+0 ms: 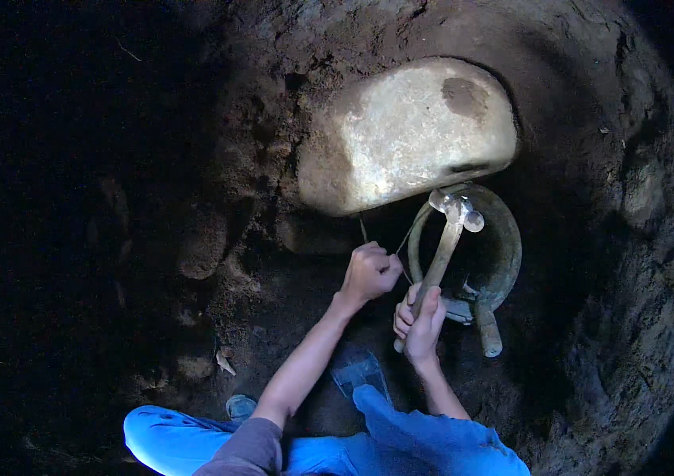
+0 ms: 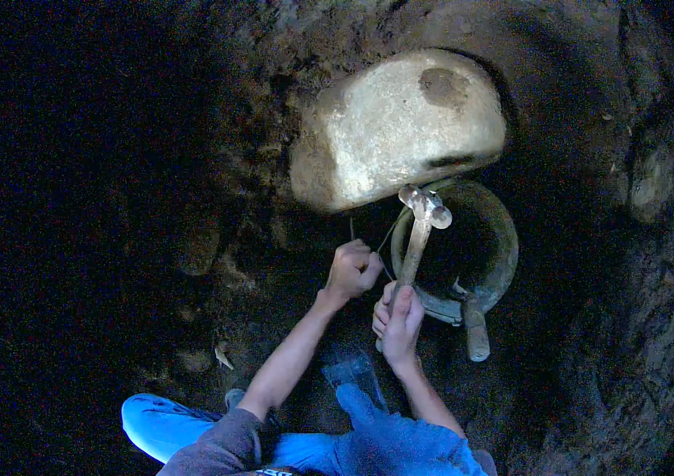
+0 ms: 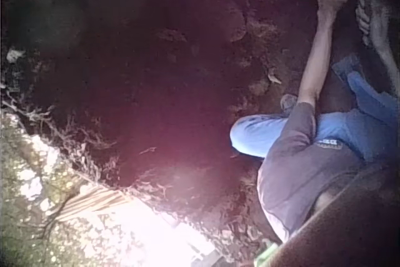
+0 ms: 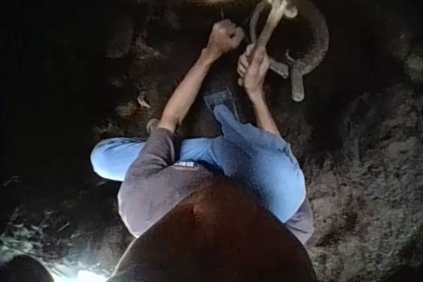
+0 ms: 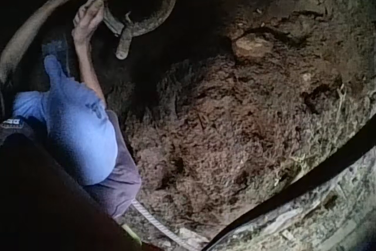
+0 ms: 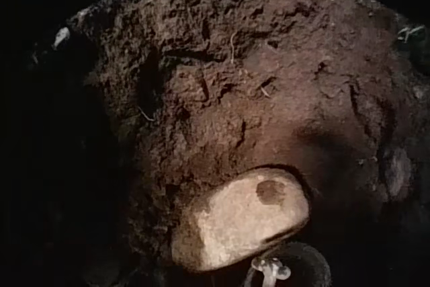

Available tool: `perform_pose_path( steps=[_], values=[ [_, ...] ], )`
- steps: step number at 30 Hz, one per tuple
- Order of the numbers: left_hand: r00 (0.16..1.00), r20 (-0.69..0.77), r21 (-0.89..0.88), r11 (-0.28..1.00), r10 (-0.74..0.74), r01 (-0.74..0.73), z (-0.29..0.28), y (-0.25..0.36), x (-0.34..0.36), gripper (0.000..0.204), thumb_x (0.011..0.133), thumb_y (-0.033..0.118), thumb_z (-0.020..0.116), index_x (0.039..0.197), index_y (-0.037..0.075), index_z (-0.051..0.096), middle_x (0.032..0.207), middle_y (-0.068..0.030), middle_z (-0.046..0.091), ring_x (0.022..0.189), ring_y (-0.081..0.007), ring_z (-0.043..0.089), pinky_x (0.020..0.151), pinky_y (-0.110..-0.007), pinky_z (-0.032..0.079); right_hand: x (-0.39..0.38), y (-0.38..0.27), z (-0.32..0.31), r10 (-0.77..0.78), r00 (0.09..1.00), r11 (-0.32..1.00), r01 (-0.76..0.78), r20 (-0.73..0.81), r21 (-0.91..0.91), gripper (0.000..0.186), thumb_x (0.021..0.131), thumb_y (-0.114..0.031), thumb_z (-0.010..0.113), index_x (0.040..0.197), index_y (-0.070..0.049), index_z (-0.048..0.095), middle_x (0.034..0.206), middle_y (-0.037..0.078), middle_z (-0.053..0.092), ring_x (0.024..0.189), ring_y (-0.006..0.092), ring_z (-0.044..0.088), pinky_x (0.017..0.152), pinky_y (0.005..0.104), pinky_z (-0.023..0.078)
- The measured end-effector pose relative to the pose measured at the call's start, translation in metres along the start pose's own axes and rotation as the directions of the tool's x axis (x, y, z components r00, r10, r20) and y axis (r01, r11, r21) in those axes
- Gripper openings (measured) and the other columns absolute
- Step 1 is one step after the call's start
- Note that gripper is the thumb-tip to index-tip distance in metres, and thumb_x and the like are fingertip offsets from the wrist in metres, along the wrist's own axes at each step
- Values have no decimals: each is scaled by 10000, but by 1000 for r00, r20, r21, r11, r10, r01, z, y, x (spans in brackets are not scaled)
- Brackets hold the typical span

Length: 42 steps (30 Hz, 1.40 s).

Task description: The person uses a hammer and a chisel to chip away at a large rock embedded in a dirt bank, periodically clearing loose debris with their hands and a small hand shovel.

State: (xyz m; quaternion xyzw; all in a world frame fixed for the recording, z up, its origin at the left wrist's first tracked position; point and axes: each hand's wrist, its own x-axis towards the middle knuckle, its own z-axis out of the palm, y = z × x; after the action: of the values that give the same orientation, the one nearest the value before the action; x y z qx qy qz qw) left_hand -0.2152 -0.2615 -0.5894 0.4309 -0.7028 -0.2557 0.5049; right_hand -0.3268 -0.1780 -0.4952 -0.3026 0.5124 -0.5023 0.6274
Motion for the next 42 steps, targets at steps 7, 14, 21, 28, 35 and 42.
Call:
perform_pose_path(
  steps=[7,14,21,28,35,42],
  values=[
    [998,38,-127,991,42,-37,-19,-2,-33,184,642,-8,576,498,35,470,490,-125,458,438,-295,461,461,-378,371,-4,1,-3,14,1000,1000,-14,-7,27,546,951,-639,304,841,-107,367,541,-37,289,389,43,254,342,205,197],
    [959,192,-127,974,210,-187,-41,5,8,178,614,21,572,488,48,450,482,-96,438,456,-280,456,499,-370,401,1,-3,-3,22,1000,998,-21,-11,56,548,950,-641,304,846,-106,361,542,-28,292,380,49,250,330,208,191],
    [935,332,22,989,129,-144,-27,-9,7,212,704,99,555,509,44,493,506,-118,487,524,-309,521,610,-402,470,1,-3,-3,28,1000,998,-28,5,61,527,963,-615,305,849,-104,366,534,-31,286,369,49,238,317,212,187],
    [960,262,-21,995,103,-101,-25,-8,-7,209,645,106,546,485,47,424,505,-131,457,512,-322,494,525,-400,416,-1,-3,-6,37,999,994,-34,-29,102,490,988,-569,287,852,-106,373,530,-34,279,367,44,222,317,205,181],
    [974,126,-200,967,186,-159,-46,8,-13,230,617,80,539,487,52,350,480,-93,366,434,-285,383,455,-377,337,-3,-3,-9,46,999,990,-46,9,137,471,1001,-531,300,852,-94,394,549,-34,329,401,41,286,343,199,215],
    [986,26,-4,986,164,-164,-37,-47,-19,227,613,64,537,489,46,347,481,-96,367,436,-283,389,470,-373,342,-4,-3,3,56,998,993,-57,14,100,520,971,-600,308,836,-101,372,527,-35,283,364,47,235,316,210,198]
  ],
)
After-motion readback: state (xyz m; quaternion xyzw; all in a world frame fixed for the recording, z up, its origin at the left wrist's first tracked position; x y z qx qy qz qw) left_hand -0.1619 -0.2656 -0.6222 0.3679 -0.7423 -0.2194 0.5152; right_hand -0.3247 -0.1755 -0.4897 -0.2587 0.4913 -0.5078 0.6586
